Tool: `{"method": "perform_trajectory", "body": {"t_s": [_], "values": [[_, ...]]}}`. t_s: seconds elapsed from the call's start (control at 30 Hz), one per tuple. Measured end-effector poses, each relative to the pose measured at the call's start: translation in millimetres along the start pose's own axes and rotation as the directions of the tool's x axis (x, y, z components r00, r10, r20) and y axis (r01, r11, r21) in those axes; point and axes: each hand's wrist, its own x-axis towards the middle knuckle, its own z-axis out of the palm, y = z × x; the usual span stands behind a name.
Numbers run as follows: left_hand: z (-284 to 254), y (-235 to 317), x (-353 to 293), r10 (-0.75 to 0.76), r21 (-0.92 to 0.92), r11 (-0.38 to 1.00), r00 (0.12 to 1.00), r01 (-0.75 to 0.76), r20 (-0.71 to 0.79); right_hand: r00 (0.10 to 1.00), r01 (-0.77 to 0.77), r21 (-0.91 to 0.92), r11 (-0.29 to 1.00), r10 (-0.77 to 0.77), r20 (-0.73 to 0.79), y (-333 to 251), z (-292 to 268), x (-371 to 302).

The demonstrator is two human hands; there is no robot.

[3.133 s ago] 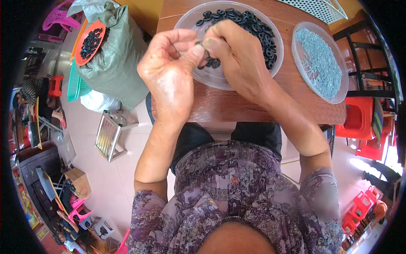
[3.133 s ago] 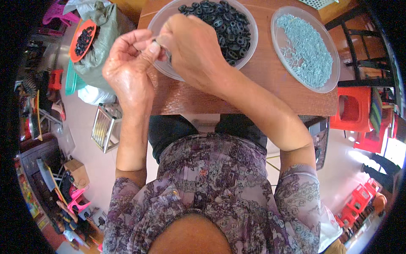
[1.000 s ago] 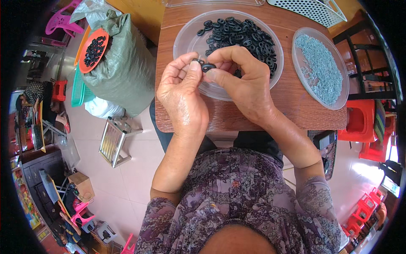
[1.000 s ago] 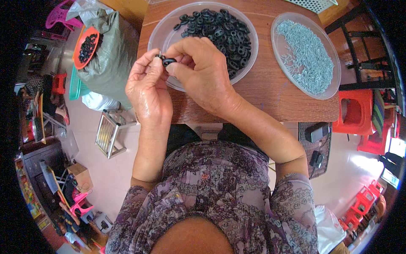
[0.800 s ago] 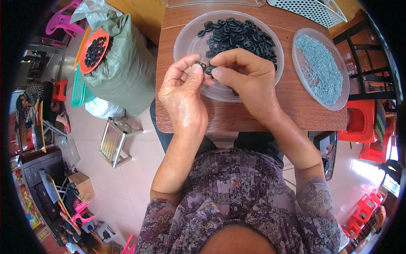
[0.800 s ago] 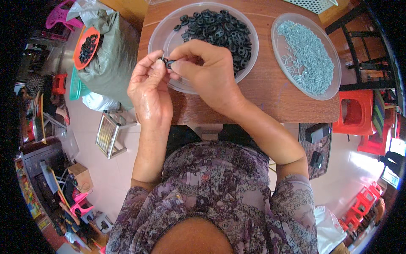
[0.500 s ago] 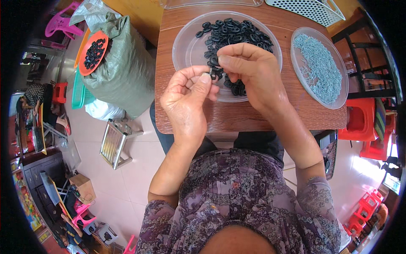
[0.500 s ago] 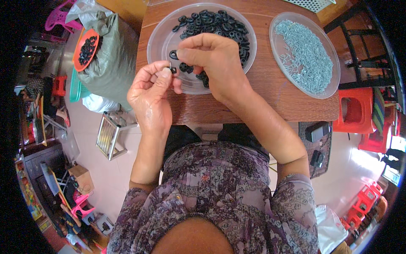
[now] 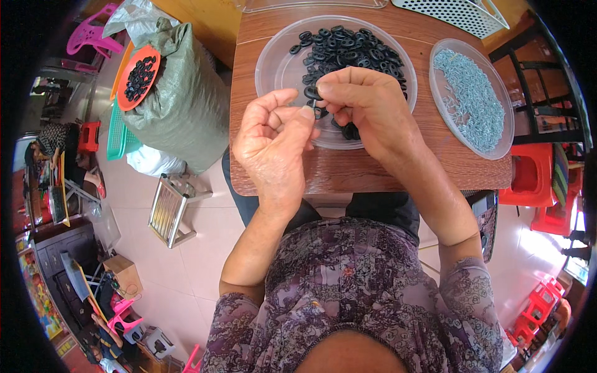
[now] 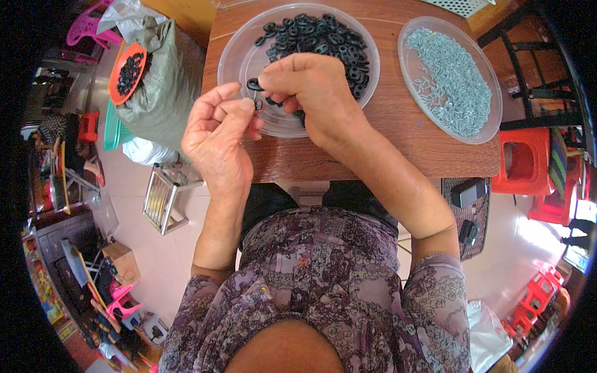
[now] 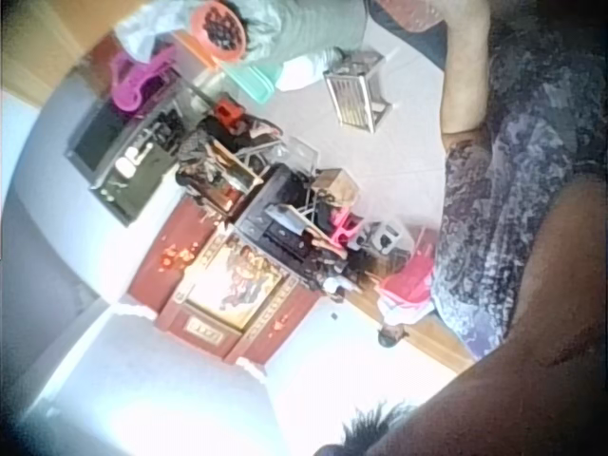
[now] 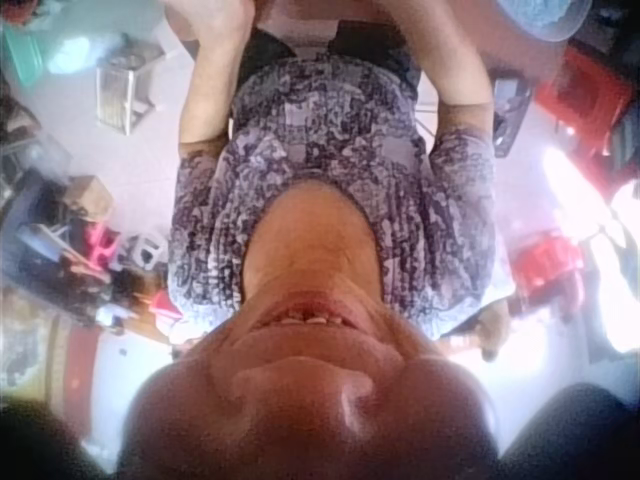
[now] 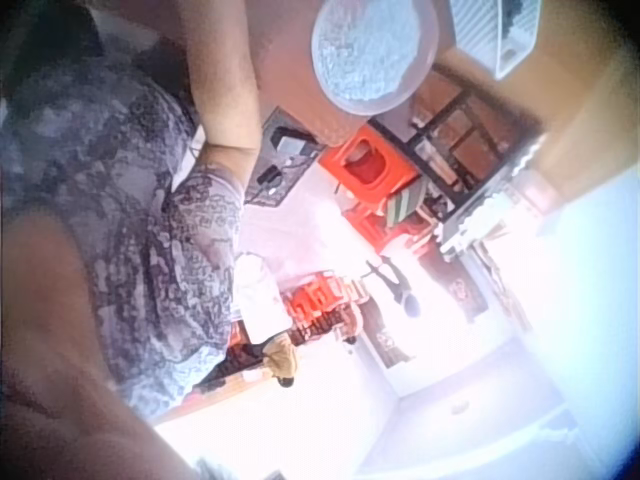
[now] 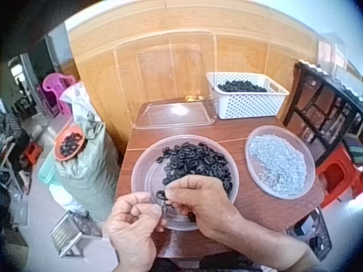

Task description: The person assembles cord locks by taking metal springs and plastic toggle pieces from trays and fitting them together by hand.

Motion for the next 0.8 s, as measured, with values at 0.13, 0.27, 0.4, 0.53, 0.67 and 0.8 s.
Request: {"method": "perform_trajectory", "body": {"t_s": [0.13, 0.27, 0.4, 0.53, 0.67, 0.8], "values": [[-0.1, -0.4, 0.2, 0.007, 0.021, 1.0, 1.0, -0.007, -0.009, 0.999, 0.018, -0.015, 1.0, -0.019, -0.034, -0.1, 2.3, -0.5], [-0.9, -1.4, 0.3, 0.015, 0.032, 0.999, 1.0, -0.014, -0.009, 0.998, 0.052, -0.056, 0.997, -0.054, -0.035, 0.6, 2.7, -1.0], [-2.0, -1.3, 1.2, 0.019, 0.043, 0.999, 1.0, -0.019, -0.015, 0.995, 0.095, -0.146, 0.985, -0.099, -0.019, -1.3, 3.6, -3.5], [-1.8, -1.7, 1.1, 0.036, 0.058, 0.998, 0.999, -0.035, -0.011, 0.988, 0.156, -0.229, 0.961, -0.155, 0.023, -0.3, 2.7, -4.7], [-1.9, -3.6, 1.7, 0.063, 0.055, 0.997, 0.998, -0.063, -0.005, 0.985, 0.17, -0.229, 0.959, -0.165, 0.041, -0.4, 3.6, -4.7], [-0.8, -4.4, 1.8, 0.057, 0.076, 0.996, 0.998, -0.056, -0.006, 0.976, 0.217, -0.247, 0.944, -0.213, 0.041, 0.0, 4.3, -4.6]]}}
